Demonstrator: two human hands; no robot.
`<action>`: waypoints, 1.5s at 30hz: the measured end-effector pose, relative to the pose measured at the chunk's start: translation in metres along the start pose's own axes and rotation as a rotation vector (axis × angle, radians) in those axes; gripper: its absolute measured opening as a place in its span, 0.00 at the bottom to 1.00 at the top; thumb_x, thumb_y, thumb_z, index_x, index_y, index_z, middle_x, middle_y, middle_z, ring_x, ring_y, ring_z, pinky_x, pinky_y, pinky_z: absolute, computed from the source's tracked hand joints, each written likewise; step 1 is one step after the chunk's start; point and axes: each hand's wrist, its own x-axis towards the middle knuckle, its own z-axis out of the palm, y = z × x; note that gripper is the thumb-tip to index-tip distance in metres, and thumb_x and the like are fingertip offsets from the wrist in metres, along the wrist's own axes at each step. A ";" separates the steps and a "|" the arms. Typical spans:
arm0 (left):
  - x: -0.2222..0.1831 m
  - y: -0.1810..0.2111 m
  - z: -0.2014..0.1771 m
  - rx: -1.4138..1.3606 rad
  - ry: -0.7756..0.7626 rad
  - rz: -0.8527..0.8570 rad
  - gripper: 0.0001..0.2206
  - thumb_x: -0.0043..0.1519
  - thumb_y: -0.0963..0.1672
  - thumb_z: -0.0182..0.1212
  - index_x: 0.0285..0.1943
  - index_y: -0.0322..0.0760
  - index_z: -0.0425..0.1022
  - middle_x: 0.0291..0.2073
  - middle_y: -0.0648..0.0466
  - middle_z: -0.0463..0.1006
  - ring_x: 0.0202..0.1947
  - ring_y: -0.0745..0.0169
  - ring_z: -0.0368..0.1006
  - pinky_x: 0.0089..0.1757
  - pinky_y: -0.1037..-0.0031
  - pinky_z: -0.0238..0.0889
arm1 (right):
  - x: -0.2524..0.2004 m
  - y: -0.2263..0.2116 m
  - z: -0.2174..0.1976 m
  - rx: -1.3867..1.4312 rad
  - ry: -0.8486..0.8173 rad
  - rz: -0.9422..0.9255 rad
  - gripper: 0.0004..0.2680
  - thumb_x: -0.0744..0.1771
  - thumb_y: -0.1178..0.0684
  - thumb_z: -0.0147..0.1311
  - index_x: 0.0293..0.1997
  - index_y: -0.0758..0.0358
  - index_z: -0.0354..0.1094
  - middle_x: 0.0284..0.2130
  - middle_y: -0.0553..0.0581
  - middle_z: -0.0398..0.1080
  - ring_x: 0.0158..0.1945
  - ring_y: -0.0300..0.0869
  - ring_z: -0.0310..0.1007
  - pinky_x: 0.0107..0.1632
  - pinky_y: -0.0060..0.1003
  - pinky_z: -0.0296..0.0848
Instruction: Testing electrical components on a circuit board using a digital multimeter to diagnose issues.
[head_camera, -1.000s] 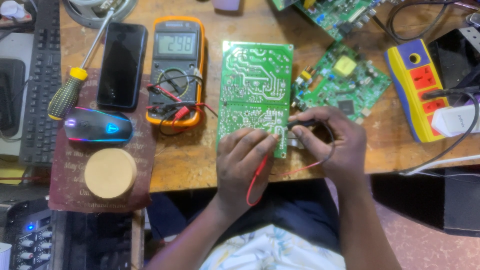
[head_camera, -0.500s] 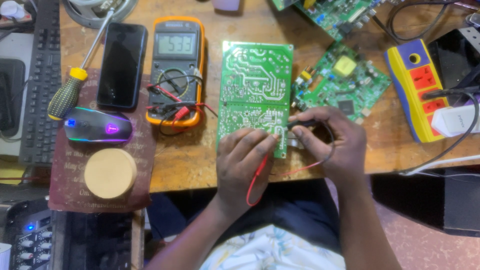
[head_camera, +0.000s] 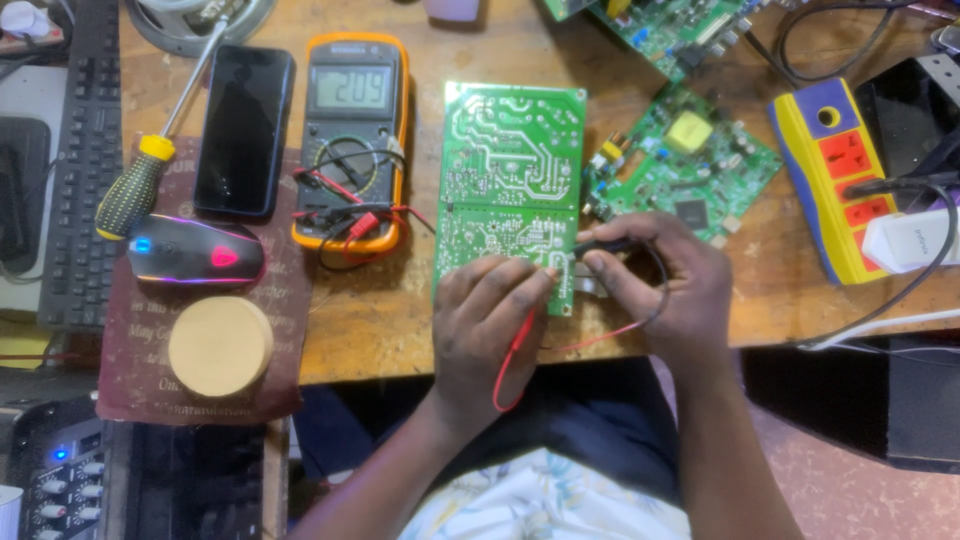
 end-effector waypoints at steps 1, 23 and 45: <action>-0.001 0.000 0.000 0.000 0.000 0.000 0.04 0.66 0.41 0.70 0.47 0.39 0.87 0.41 0.55 0.84 0.45 0.51 0.80 0.49 0.65 0.70 | -0.001 0.001 0.000 0.000 0.000 0.000 0.07 0.67 0.68 0.68 0.47 0.75 0.77 0.36 0.63 0.79 0.41 0.43 0.80 0.52 0.43 0.83; -0.001 -0.001 0.001 -0.005 0.019 0.012 0.04 0.66 0.41 0.70 0.47 0.40 0.87 0.40 0.55 0.85 0.44 0.51 0.80 0.49 0.66 0.69 | -0.002 0.001 0.000 -0.006 0.016 0.007 0.07 0.67 0.66 0.69 0.47 0.74 0.77 0.37 0.63 0.79 0.42 0.43 0.81 0.51 0.42 0.83; 0.002 0.000 0.001 -0.022 0.033 0.014 0.04 0.67 0.42 0.68 0.46 0.39 0.87 0.39 0.55 0.84 0.43 0.51 0.80 0.49 0.67 0.70 | -0.004 0.008 -0.003 -0.018 0.043 0.036 0.07 0.67 0.65 0.69 0.46 0.73 0.77 0.34 0.62 0.77 0.39 0.42 0.78 0.50 0.42 0.82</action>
